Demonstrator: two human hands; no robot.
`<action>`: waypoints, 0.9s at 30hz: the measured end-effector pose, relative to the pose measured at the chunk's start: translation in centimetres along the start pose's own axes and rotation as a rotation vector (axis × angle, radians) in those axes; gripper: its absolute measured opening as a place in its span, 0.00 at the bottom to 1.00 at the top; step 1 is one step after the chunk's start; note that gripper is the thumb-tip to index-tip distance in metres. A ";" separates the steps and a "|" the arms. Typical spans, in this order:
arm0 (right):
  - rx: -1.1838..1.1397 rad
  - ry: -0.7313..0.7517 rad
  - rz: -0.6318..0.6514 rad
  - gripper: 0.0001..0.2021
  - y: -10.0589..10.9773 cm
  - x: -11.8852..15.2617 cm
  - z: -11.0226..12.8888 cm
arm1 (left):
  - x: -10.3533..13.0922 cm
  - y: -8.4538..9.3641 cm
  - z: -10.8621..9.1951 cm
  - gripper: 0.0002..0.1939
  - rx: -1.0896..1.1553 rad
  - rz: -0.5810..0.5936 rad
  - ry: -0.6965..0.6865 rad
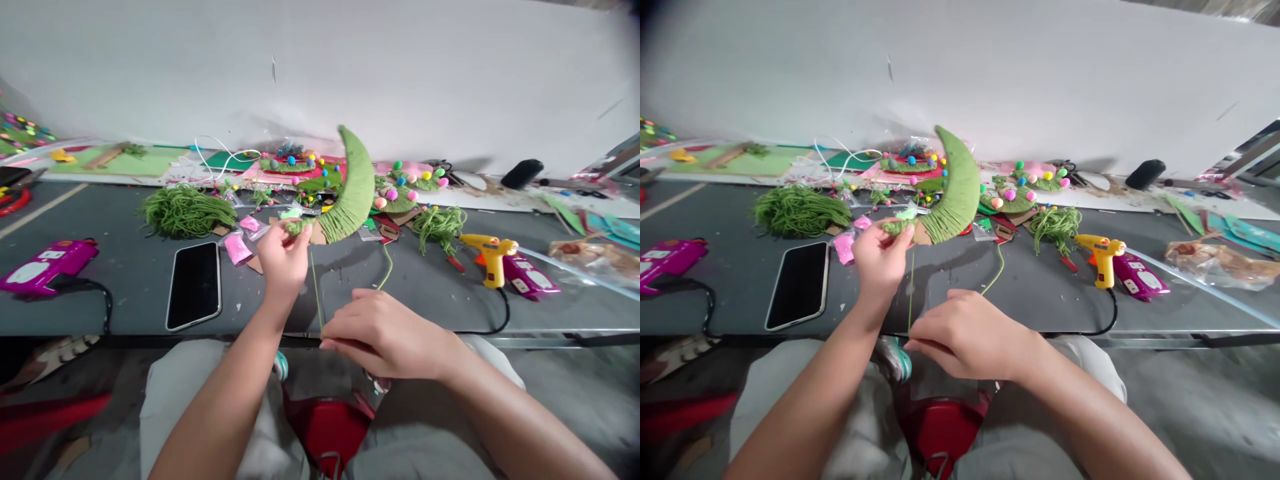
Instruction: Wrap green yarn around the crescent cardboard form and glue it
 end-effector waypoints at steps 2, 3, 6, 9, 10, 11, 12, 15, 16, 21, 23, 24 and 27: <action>0.001 -0.008 -0.089 0.09 1.9 1.0 -0.4 | 0.3 -0.9 -1.4 0.09 -0.199 0.128 -0.177; 0.007 -0.019 -0.156 0.07 3.2 1.6 -0.8 | 0.4 -1.4 -1.9 0.07 -0.287 0.193 -0.244; 0.100 -0.092 -0.424 0.07 7.4 3.7 -2.6 | 0.7 -2.1 -2.4 0.05 -0.406 0.313 -0.312; 0.221 -0.210 -0.830 0.03 11.3 6.0 -4.3 | 1.1 -3.1 -3.3 0.10 -0.470 0.470 -0.374; 0.263 -0.244 -0.947 0.02 12.1 6.7 -4.7 | 1.5 -3.8 -3.8 0.13 -0.503 0.560 -0.420; 0.306 -0.274 -1.034 0.02 12.6 7.3 -5.0 | 2.1 -4.6 -4.4 0.16 -0.533 0.659 -0.485; 0.338 -0.307 -1.090 0.03 13.0 7.6 -5.4 | 2.7 -5.2 -5.0 0.19 -0.540 0.739 -0.534; 0.304 -0.442 -1.112 0.06 14.0 8.4 -7.5 | 3.7 -6.0 -6.4 0.21 -0.537 0.864 -0.602; 0.243 -0.501 -1.080 0.07 14.2 8.6 -8.5 | 3.7 -6.0 -6.6 0.21 -0.548 0.875 -0.606; 0.026 -0.707 -1.029 0.09 15.0 10.4 -12.5 | 2.7 -5.1 -6.4 0.12 -0.543 0.833 -0.533; 0.006 -0.722 -1.037 0.09 15.0 10.6 -13.5 | 2.2 -4.5 -6.1 0.07 -0.447 0.790 -0.438; -0.012 -0.714 -1.026 0.09 14.9 10.5 -14.0 | 1.9 -4.3 -6.0 0.05 -0.390 0.761 -0.384; -0.066 -0.642 -0.978 0.11 14.1 10.0 -15.5 | 1.3 -3.7 -5.6 0.04 -0.233 0.670 -0.253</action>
Point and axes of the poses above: each hand's wrist, its own x-axis away from the middle knuckle, its own y-axis out of the back of the hand, z = x × y, the point moved 9 cm from there along -x, towards the middle knuckle, and after that the axes turned 9 degrees about -y, right-handed, at the moved point
